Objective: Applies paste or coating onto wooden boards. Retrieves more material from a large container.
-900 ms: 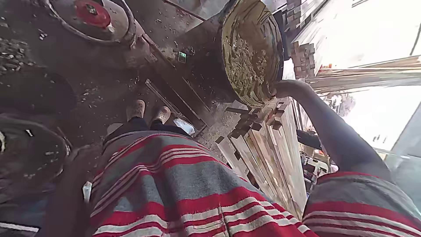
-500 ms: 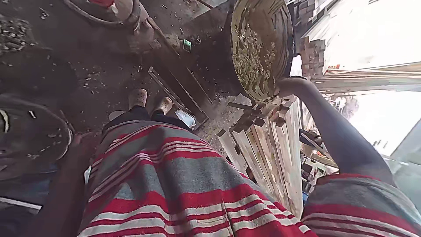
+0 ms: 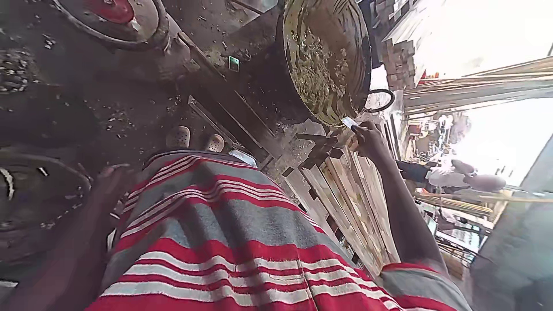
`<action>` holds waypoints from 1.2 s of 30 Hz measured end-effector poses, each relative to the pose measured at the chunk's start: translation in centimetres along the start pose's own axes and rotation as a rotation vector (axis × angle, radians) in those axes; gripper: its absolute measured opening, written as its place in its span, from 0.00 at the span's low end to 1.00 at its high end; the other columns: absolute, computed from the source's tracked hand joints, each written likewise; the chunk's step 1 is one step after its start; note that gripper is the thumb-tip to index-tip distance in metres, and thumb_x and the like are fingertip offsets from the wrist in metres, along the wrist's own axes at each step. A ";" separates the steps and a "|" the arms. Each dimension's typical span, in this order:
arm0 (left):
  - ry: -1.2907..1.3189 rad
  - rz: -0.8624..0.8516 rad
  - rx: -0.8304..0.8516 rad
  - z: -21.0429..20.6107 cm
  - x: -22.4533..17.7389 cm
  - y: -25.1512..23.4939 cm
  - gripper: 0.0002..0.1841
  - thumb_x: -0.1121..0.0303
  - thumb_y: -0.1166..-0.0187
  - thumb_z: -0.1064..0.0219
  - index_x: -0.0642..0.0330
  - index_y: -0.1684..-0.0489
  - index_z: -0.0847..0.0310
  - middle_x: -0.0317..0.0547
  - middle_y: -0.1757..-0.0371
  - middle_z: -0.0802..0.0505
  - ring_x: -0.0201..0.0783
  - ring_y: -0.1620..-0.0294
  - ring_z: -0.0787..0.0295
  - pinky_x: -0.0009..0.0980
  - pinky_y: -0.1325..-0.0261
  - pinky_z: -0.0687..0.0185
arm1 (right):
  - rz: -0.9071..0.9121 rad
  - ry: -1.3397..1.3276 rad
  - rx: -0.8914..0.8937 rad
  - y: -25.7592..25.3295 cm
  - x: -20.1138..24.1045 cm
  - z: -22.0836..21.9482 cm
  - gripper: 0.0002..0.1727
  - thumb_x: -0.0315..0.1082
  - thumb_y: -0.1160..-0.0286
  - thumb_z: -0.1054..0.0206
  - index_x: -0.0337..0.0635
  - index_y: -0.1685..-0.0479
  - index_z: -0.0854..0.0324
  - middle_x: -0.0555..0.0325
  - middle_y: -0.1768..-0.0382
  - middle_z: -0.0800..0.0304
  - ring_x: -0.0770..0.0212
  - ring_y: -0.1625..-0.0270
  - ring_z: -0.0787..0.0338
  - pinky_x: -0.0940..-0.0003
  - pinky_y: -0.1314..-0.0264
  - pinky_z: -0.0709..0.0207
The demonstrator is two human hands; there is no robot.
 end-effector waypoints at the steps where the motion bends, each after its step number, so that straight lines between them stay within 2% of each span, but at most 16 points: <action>1: 0.069 0.017 0.007 0.1 2.4 -2.9 0.27 0.60 0.04 0.54 0.75 0.17 0.39 0.77 0.25 0.23 0.59 0.29 0.20 0.51 0.30 0.23 | -0.006 0.039 0.049 0.0 0.3 1.0 0.21 0.24 0.21 0.37 0.50 0.33 0.11 0.43 0.28 0.18 0.33 0.24 0.23 0.31 0.34 0.23; 3: 0.152 0.153 -0.019 -0.2 2.7 -6.2 0.27 0.54 0.05 0.53 0.61 0.14 0.38 0.64 0.21 0.22 0.54 0.26 0.20 0.52 0.25 0.26 | 0.017 0.136 0.172 -1.0 0.2 3.1 0.18 0.27 0.21 0.36 0.49 0.37 0.09 0.43 0.31 0.16 0.34 0.24 0.23 0.29 0.34 0.24; 7: 0.203 0.101 -0.044 0.8 3.0 -8.9 0.30 0.45 0.09 0.51 0.50 0.14 0.36 0.58 0.21 0.20 0.54 0.29 0.17 0.56 0.33 0.23 | -0.046 0.277 0.428 -4.7 1.8 6.9 0.18 0.31 0.24 0.31 0.50 0.37 0.09 0.45 0.30 0.14 0.35 0.21 0.24 0.26 0.30 0.29; 11: 0.204 0.064 -0.051 0.9 -0.1 -4.9 0.27 0.49 0.08 0.51 0.55 0.17 0.34 0.58 0.23 0.18 0.50 0.30 0.16 0.51 0.31 0.23 | -0.014 0.355 0.459 -8.9 2.3 6.1 0.15 0.32 0.26 0.30 0.46 0.43 0.07 0.37 0.36 0.11 0.30 0.29 0.18 0.22 0.34 0.28; 14: 0.166 0.043 0.019 1.0 -2.7 -2.3 0.25 0.55 0.06 0.50 0.62 0.18 0.35 0.65 0.23 0.21 0.55 0.27 0.21 0.55 0.27 0.28 | -0.001 0.394 0.547 -10.6 3.0 4.3 0.14 0.32 0.26 0.28 0.38 0.44 0.09 0.31 0.40 0.11 0.27 0.32 0.16 0.20 0.35 0.29; 16: 0.070 -0.020 0.102 0.4 -4.1 -2.1 0.24 0.59 0.06 0.49 0.66 0.18 0.35 0.70 0.24 0.22 0.60 0.27 0.23 0.58 0.25 0.31 | 0.004 0.370 0.599 -9.4 4.6 5.9 0.15 0.27 0.23 0.30 0.36 0.41 0.10 0.28 0.38 0.13 0.25 0.31 0.18 0.21 0.31 0.32; 19: -0.209 -0.185 0.339 -1.7 -9.3 -2.1 0.24 0.63 0.05 0.48 0.70 0.18 0.36 0.75 0.25 0.22 0.68 0.26 0.23 0.65 0.25 0.31 | 0.045 0.295 0.599 -5.3 5.5 9.4 0.11 0.25 0.21 0.31 0.36 0.46 0.08 0.27 0.43 0.11 0.24 0.35 0.16 0.21 0.32 0.34; 22: -0.541 -0.598 0.640 -7.5 -15.6 -2.1 0.20 0.63 0.09 0.41 0.66 0.27 0.23 0.68 0.36 0.12 0.64 0.36 0.14 0.68 0.31 0.26 | -0.027 0.078 0.514 1.1 2.5 10.0 0.12 0.26 0.18 0.32 0.41 0.42 0.08 0.31 0.37 0.12 0.27 0.34 0.15 0.24 0.32 0.31; 23: -0.573 -0.682 0.769 -10.5 -17.5 -1.7 0.19 0.62 0.10 0.41 0.66 0.29 0.21 0.66 0.38 0.11 0.63 0.37 0.13 0.67 0.31 0.26 | -0.088 -0.063 0.480 4.3 2.0 9.7 0.14 0.25 0.16 0.34 0.41 0.38 0.10 0.34 0.35 0.14 0.35 0.37 0.14 0.32 0.37 0.27; 24: -0.582 -0.697 0.900 -13.9 -18.5 -1.2 0.20 0.61 0.09 0.41 0.66 0.30 0.21 0.65 0.39 0.11 0.60 0.37 0.14 0.64 0.31 0.26 | -0.151 -0.261 0.447 8.0 1.4 8.8 0.15 0.25 0.14 0.38 0.41 0.35 0.13 0.41 0.35 0.15 0.48 0.46 0.14 0.45 0.47 0.22; 26: -0.637 -0.657 1.090 -20.9 -19.3 0.1 0.24 0.57 0.10 0.40 0.66 0.25 0.24 0.63 0.31 0.12 0.57 0.28 0.16 0.59 0.22 0.29 | -0.234 -0.719 0.348 15.9 0.1 4.6 0.17 0.29 0.13 0.43 0.44 0.31 0.17 0.58 0.38 0.13 0.67 0.49 0.12 0.64 0.51 0.14; 27: -0.692 -0.666 1.127 -24.3 -19.1 1.2 0.26 0.56 0.12 0.38 0.67 0.23 0.26 0.64 0.30 0.13 0.58 0.26 0.17 0.60 0.21 0.29 | -0.270 -0.916 0.271 19.8 0.1 2.1 0.20 0.31 0.18 0.44 0.45 0.31 0.17 0.64 0.42 0.10 0.73 0.52 0.10 0.71 0.52 0.12; 29: -0.838 -0.798 1.101 -29.0 -18.2 4.3 0.32 0.55 0.16 0.33 0.69 0.19 0.31 0.68 0.27 0.17 0.64 0.24 0.21 0.65 0.23 0.30 | -0.390 -1.166 0.141 26.6 1.2 -2.5 0.21 0.31 0.17 0.45 0.41 0.28 0.20 0.64 0.44 0.09 0.75 0.53 0.11 0.73 0.49 0.13; 32: -0.991 -1.017 0.994 -31.3 -16.9 8.6 0.42 0.56 0.26 0.22 0.69 0.16 0.38 0.69 0.21 0.24 0.66 0.21 0.26 0.63 0.21 0.31 | -0.659 -1.293 -0.101 34.5 4.8 -8.9 0.21 0.32 0.13 0.48 0.44 0.25 0.22 0.58 0.44 0.09 0.67 0.58 0.10 0.65 0.56 0.12; 34: -1.097 -1.118 0.860 -31.8 -15.5 8.2 0.41 0.53 0.25 0.22 0.71 0.20 0.35 0.70 0.26 0.20 0.67 0.26 0.20 0.64 0.26 0.25 | -0.813 -1.430 -0.256 38.1 7.1 -14.4 0.23 0.33 0.13 0.47 0.44 0.21 0.24 0.54 0.39 0.12 0.62 0.56 0.10 0.61 0.55 0.12; 36: -1.260 -1.238 0.827 -31.5 -15.1 7.5 0.36 0.57 0.27 0.21 0.71 0.25 0.29 0.72 0.34 0.15 0.70 0.33 0.16 0.69 0.34 0.22 | -0.940 -1.562 -0.416 39.3 10.0 -19.4 0.25 0.32 0.14 0.48 0.42 0.19 0.28 0.53 0.37 0.13 0.63 0.55 0.09 0.63 0.53 0.11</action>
Point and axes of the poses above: each hand's wrist, its own y-axis away from the middle knuckle, its own z-axis out of the back of the hand, x = y × z, the point moved 1 cm from there along -y, towards the middle knuckle
